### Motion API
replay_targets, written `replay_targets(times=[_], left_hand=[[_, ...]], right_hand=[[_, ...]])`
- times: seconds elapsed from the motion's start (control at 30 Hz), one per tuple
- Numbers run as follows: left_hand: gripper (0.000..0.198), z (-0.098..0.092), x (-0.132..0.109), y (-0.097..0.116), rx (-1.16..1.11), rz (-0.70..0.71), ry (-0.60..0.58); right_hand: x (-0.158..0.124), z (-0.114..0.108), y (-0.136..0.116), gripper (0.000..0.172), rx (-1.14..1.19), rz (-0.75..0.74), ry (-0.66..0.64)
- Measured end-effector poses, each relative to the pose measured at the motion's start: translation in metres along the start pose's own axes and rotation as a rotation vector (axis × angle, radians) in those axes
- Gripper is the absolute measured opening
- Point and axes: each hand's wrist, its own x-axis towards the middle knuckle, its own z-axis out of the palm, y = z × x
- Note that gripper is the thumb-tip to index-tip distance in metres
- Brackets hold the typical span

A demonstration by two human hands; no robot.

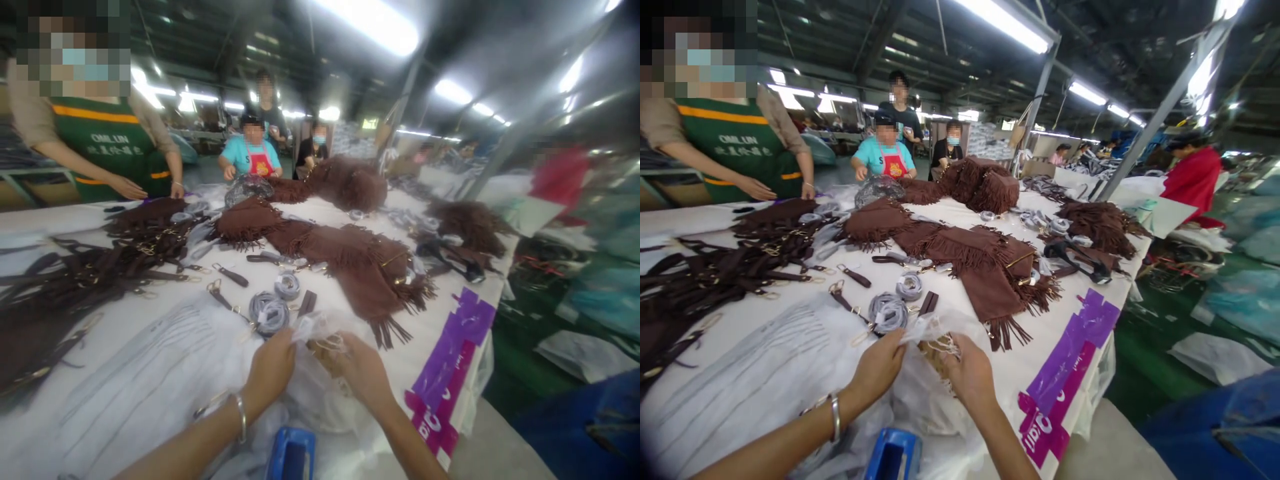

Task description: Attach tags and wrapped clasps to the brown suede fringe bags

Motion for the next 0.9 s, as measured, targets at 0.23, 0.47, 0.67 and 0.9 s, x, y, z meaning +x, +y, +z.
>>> replay_targets(times=[0.23,0.47,0.67,0.9], left_hand=[[0.069,-0.004,0.015,0.013,-0.067,0.136,0.074],[0.039,0.010,0.054,0.005,-0.283,0.016,-0.134],[0.055,0.034,0.049,-0.018,-0.312,0.016,-0.163],[0.076,0.031,0.021,-0.013,-0.342,0.150,-0.279]], right_hand=[[-0.001,-0.011,0.003,0.019,0.058,0.014,-0.070],[-0.015,-0.039,-0.009,0.014,0.153,-0.024,-0.170],[-0.010,-0.057,-0.002,0.032,0.778,0.104,0.045],[0.034,-0.057,-0.054,0.049,1.055,0.107,0.241]])
